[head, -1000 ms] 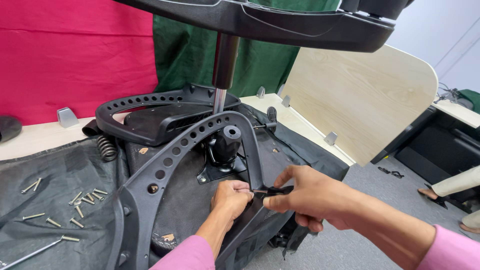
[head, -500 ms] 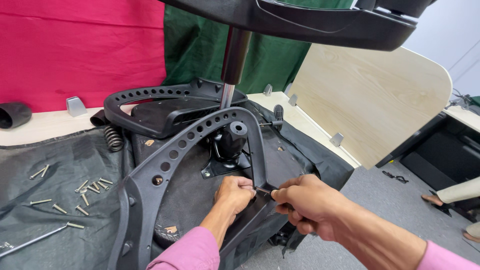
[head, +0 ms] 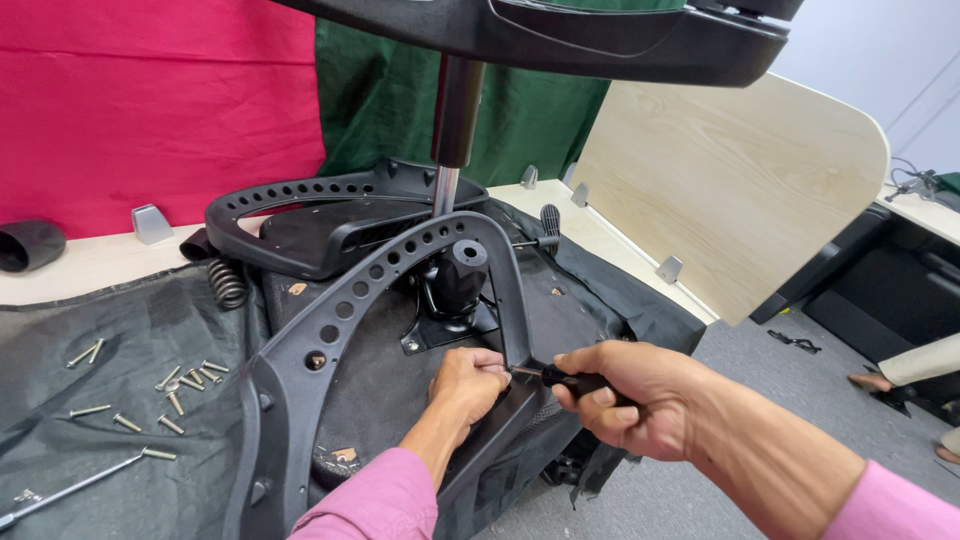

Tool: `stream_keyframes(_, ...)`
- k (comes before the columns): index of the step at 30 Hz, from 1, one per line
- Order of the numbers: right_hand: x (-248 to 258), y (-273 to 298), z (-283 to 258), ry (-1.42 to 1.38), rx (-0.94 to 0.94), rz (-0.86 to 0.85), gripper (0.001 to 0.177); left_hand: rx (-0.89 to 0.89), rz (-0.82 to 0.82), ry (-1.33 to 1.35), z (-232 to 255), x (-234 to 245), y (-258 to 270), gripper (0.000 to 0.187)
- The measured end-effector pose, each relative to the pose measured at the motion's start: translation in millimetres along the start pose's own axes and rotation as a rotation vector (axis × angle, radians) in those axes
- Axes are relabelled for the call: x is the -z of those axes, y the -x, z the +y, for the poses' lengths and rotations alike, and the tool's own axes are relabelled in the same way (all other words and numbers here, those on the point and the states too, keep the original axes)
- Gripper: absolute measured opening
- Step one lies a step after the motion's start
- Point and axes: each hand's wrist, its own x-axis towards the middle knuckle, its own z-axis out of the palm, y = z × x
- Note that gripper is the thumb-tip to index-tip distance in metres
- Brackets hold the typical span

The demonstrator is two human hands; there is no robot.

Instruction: The person uses a screwdriver to fasten multiple screws into the base of an office chair. They repeatedly pick up screws from a black cloth and tighten them into the chair's plastic frame.

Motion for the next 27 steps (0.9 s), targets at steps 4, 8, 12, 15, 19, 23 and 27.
stream_keyframes(4,9.7,24.6,8.9,0.594,0.267,0.102,0.032,0.032,0.001,0.012,1.8,-0.6,3.6,0.029)
stream_keyframes(8,10.5,35.6,7.2,0.743,0.470,0.137,0.037,0.037,0.086,-0.009,5.8,-4.6,6.7,0.030)
stream_keyframes(12,2.9,34.2,-4.0,0.747,0.612,0.062,0.038,-0.022,0.184,-0.148,5.4,-12.0,5.4,0.030)
stream_keyframes(15,-20.3,38.6,-9.1,0.789,0.701,-0.012,0.032,0.012,0.196,-0.173,7.4,-13.6,7.0,0.023)
stream_keyframes(19,-48.1,43.5,-14.1,0.726,0.801,-0.130,0.029,-0.085,0.195,0.183,-1.0,6.9,16.7,0.016)
stream_keyframes(23,-75.5,42.6,-15.4,0.598,0.926,-0.316,0.028,-0.110,0.329,0.395,-9.3,62.9,35.8,0.016)
stream_keyframes(27,-106.5,37.9,-2.9,0.648,0.953,-0.453,0.031,-0.171,0.486,0.545,-24.8,121.9,76.0,0.016)
